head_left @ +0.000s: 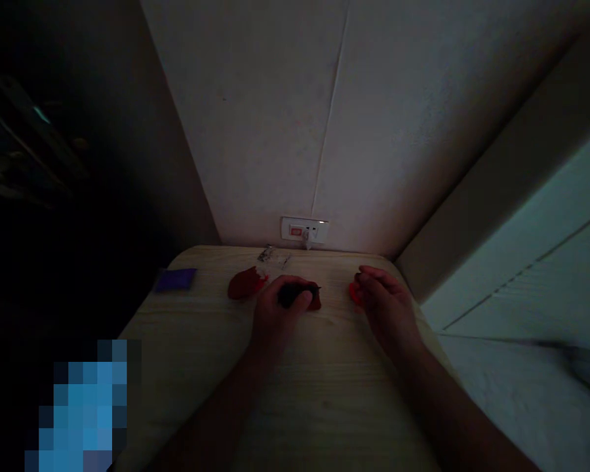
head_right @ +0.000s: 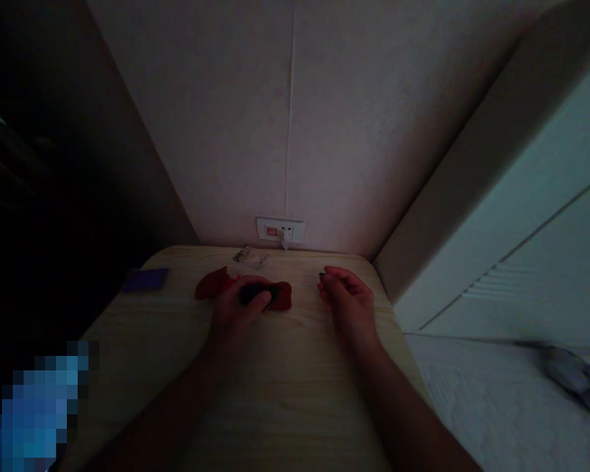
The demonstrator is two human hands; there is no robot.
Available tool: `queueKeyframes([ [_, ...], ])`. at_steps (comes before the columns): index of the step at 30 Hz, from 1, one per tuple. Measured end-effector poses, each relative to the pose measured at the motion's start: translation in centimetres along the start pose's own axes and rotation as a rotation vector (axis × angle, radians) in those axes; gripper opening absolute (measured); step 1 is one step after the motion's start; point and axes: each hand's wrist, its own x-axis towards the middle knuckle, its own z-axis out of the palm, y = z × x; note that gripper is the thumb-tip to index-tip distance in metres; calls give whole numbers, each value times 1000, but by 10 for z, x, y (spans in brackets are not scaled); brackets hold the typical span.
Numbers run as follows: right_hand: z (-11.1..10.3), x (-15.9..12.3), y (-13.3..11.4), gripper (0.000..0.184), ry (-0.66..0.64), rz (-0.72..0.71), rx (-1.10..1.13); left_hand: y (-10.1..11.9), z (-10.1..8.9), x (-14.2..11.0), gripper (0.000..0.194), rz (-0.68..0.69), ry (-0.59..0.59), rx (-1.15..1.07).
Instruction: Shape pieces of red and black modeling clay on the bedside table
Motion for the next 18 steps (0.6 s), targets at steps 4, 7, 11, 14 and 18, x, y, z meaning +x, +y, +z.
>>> queueKeyframes([
  [4,0,2,4,38,-81,52,13,-7,-1,1,26,-14,22,-67],
  [7,1,1,11,31,-166,-10,-42,2,2,4,29,-61,85,-150],
  [11,3,-1,21,30,-250,-36,-131,34,0,23,34,-13,253,-29],
  [14,6,-4,27,33,-319,-22,-215,54,-14,52,36,34,266,201],
  [18,10,-8,31,36,-377,-3,-307,54,-39,100,24,166,-39,785],
])
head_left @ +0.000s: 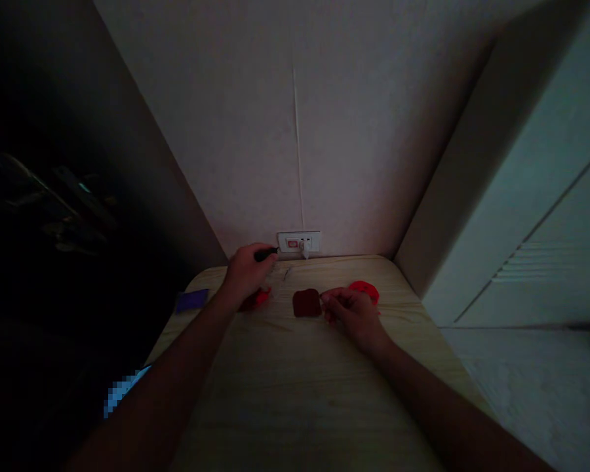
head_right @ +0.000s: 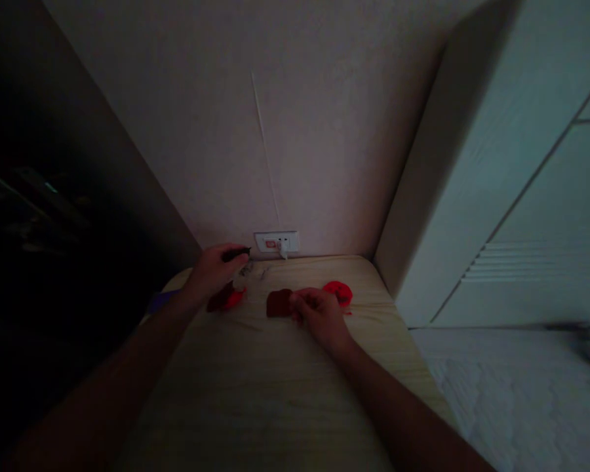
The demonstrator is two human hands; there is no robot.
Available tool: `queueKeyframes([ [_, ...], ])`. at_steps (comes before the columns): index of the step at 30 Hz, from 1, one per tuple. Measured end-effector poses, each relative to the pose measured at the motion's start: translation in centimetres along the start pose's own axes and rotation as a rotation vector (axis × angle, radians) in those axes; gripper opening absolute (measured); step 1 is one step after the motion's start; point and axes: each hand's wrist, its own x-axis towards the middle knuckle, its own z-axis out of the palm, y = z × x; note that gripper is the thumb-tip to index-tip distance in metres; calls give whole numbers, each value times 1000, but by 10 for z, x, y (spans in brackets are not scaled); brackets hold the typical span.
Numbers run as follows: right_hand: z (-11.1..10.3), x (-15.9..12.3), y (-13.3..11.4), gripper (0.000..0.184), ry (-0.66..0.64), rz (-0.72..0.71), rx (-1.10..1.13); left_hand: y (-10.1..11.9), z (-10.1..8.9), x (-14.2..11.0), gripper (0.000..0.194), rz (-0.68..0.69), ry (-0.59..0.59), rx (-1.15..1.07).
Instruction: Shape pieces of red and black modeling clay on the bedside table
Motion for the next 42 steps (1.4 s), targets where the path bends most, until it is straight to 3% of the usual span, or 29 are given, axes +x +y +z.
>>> queueKeyframes([
  [2,1,-1,2,34,-4,-7,-55,-14,-1,17,23,59,-145,210],
  [9,-1,0,9,18,0,-178,-267,-37,15,43,25,160,-294,314],
  [13,2,0,7,21,14,-297,-475,-48,24,45,23,185,-333,344],
  [19,1,1,5,24,-1,-311,-499,-44,18,42,29,222,-318,358],
  [22,-2,2,6,20,12,-250,-478,-20,8,28,34,250,-258,348],
  [24,-3,2,5,18,3,-223,-455,1,7,10,30,254,-126,265],
  [26,-4,0,2,18,-14,-220,-418,19,14,-13,21,162,-21,27],
  [29,-5,-2,-3,19,-19,-204,-320,31,39,-51,18,-27,-16,-324],
  [34,-7,-2,-5,26,-11,-115,-151,21,76,-91,20,-169,-157,-674],
  [39,-8,-3,-7,32,12,-8,-88,4,73,-101,18,-157,-76,-653],
  [42,-9,-4,-10,28,41,-22,-153,1,71,-104,18,-135,-84,-626],
])
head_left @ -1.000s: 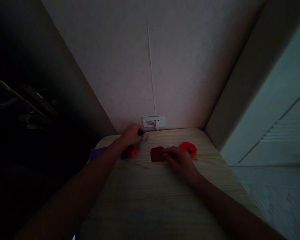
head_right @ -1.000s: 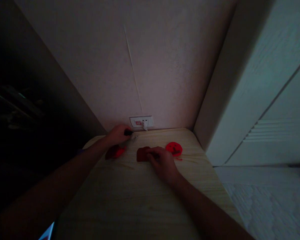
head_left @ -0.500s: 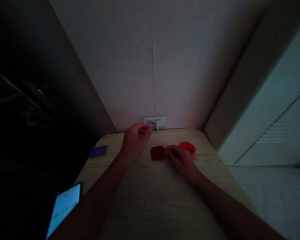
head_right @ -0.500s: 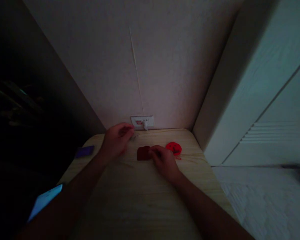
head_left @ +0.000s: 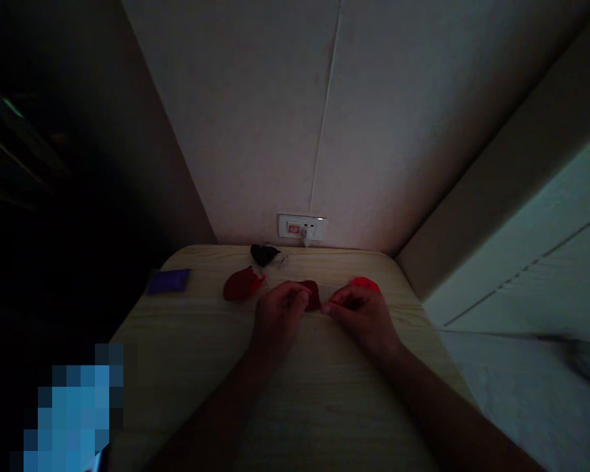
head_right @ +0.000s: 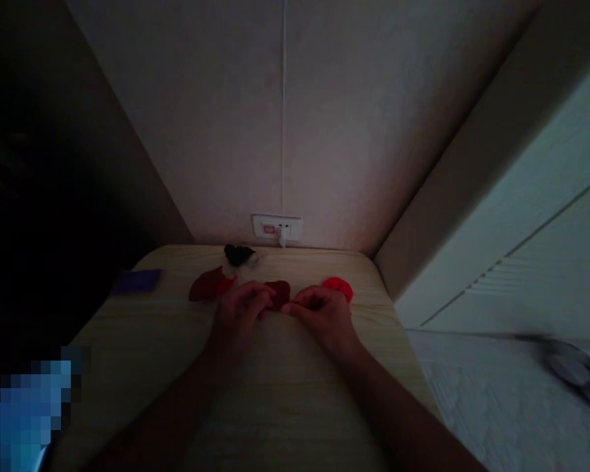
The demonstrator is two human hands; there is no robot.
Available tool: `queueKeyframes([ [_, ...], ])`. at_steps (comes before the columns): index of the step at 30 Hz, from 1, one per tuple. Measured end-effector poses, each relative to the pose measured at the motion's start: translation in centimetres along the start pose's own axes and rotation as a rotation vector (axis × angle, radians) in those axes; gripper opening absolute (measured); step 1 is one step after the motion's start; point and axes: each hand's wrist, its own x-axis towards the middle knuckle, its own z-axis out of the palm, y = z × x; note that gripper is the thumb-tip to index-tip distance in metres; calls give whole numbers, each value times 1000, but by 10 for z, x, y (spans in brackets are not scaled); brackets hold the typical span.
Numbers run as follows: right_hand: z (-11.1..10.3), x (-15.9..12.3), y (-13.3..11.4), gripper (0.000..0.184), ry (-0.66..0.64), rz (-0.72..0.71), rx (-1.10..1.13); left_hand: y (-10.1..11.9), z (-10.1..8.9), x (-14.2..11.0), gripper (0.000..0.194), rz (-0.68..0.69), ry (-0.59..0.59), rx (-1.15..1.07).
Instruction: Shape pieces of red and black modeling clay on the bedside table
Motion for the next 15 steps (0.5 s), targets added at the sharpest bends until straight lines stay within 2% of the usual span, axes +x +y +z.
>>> queueKeyframes([
  [4,0,-2,-2,22,-41,26,25,0,4,-5,20,-25,-46,-12],
  [8,0,-4,0,20,-102,8,20,-2,7,-6,20,-17,-38,3],
  [12,0,-9,0,15,-107,-124,-139,-5,7,-4,16,-40,-68,-68],
  [15,-1,-12,-3,18,-72,-232,-267,-5,8,-2,15,-101,-112,-213],
])
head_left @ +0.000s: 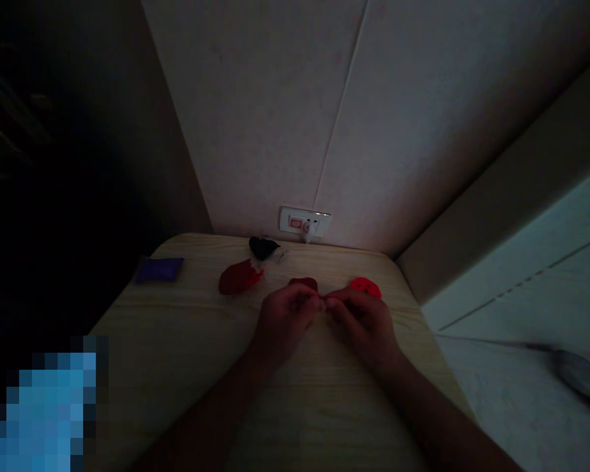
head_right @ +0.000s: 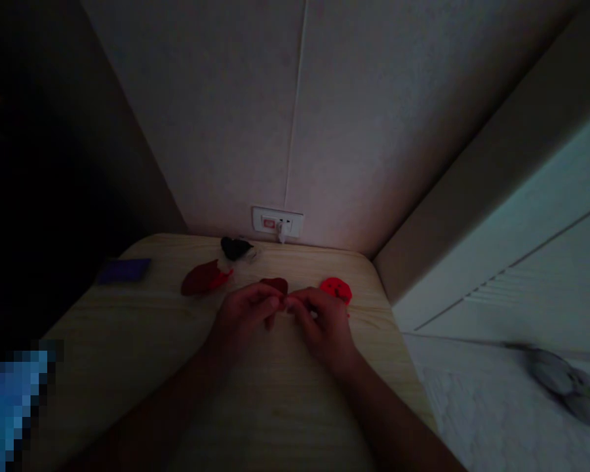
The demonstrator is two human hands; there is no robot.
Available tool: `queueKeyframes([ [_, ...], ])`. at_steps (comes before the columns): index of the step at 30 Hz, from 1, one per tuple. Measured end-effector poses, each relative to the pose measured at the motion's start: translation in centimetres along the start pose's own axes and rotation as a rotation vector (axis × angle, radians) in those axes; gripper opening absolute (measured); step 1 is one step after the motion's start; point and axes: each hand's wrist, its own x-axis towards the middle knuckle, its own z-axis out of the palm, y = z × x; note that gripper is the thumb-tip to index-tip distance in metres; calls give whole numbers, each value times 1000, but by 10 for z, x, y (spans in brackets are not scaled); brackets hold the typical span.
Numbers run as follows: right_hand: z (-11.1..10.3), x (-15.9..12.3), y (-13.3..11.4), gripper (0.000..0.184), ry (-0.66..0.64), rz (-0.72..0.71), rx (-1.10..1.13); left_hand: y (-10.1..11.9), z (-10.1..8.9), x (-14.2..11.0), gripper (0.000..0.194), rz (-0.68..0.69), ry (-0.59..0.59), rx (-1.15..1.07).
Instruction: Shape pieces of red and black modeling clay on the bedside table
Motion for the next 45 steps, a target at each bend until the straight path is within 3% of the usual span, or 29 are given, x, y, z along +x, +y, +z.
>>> queueKeyframes([
  [3,0,0,-4,29,27,9,7,0,2,0,19,-25,-38,-139],
  [7,1,2,-5,42,-8,113,119,0,3,-3,29,6,-102,-38],
  [15,2,1,-5,57,-109,151,57,2,0,-3,4,208,-8,261],
  [17,1,1,-6,53,-76,126,55,2,0,-3,7,162,-8,229],
  [21,0,0,-6,25,1,-23,108,3,0,-1,20,28,-18,103],
  [24,-1,-1,-7,22,-46,-153,83,5,-1,0,29,21,-52,67],
  [28,-2,0,-9,8,-40,-195,35,6,-2,-1,30,29,-64,56],
  [36,-5,4,-8,14,-7,-271,-34,-2,-9,1,24,-28,-102,-54],
  [45,-5,5,-8,22,-7,-291,-11,-5,-7,6,15,-72,-58,-193],
])
